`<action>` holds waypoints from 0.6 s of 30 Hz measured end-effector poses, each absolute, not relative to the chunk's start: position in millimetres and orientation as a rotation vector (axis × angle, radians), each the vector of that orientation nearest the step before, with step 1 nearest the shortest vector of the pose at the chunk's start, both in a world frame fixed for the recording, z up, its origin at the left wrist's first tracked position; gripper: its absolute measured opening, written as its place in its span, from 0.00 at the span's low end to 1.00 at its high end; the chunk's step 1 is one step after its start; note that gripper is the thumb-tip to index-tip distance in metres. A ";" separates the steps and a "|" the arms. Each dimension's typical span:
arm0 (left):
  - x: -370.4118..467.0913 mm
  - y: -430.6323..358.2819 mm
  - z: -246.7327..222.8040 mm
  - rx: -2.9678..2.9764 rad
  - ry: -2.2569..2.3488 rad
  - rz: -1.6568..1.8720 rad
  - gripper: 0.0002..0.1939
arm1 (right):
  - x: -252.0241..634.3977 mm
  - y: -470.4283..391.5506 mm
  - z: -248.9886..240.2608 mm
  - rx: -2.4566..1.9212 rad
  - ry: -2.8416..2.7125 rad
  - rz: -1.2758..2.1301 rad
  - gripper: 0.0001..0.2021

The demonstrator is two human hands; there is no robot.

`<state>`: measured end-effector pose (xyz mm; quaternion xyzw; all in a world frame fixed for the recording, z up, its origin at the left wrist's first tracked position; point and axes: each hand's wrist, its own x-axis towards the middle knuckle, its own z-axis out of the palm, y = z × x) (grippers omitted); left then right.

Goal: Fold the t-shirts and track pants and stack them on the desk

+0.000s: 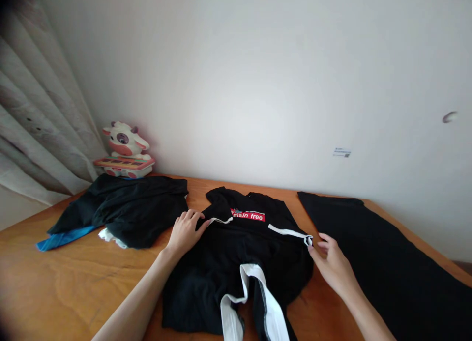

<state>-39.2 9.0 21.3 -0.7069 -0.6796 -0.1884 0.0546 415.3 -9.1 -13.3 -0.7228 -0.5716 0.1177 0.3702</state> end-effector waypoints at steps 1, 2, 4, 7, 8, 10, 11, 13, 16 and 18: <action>-36.5 7.7 19.9 -2.163 -2.043 -0.595 0.16 | 416.6 -11.9 -14.7 -1.860 -1.516 0.241 0.34; -33.5 6.0 18.6 -2.178 -2.021 -0.609 0.18 | 414.3 -14.1 -14.4 -1.857 -1.565 0.189 0.38; -28.5 2.2 16.6 -2.205 -1.985 -0.600 0.23 | 402.4 -17.2 -10.1 -1.816 -1.676 0.090 0.39; -26.6 -1.4 15.0 -2.238 -1.987 -0.544 0.29 | 380.5 -17.5 -4.2 -1.747 -1.846 0.038 0.33; -28.0 -1.3 14.4 -2.245 -1.998 -0.530 0.29 | 374.9 -16.1 -4.1 -1.735 -1.899 0.045 0.32; -32.9 0.5 12.6 -2.254 -2.035 -0.512 0.27 | 367.9 -11.2 -6.6 -1.746 -1.997 0.065 0.30; -36.1 2.2 11.3 -2.261 -2.054 -0.503 0.25 | 366.3 -8.1 -8.6 -1.765 -2.036 0.075 0.29; -42.4 6.4 8.2 -2.279 -2.079 -0.491 0.23 | 365.8 -1.2 -11.9 -1.817 -2.084 0.090 0.29; -49.5 13.6 4.7 -2.288 -2.086 -0.539 0.19 | 369.7 8.9 -11.0 -1.884 -2.071 0.054 0.28; -52.4 18.0 4.5 -2.272 -2.115 -0.625 0.18 | 374.3 15.4 -6.6 -1.906 -2.044 0.026 0.26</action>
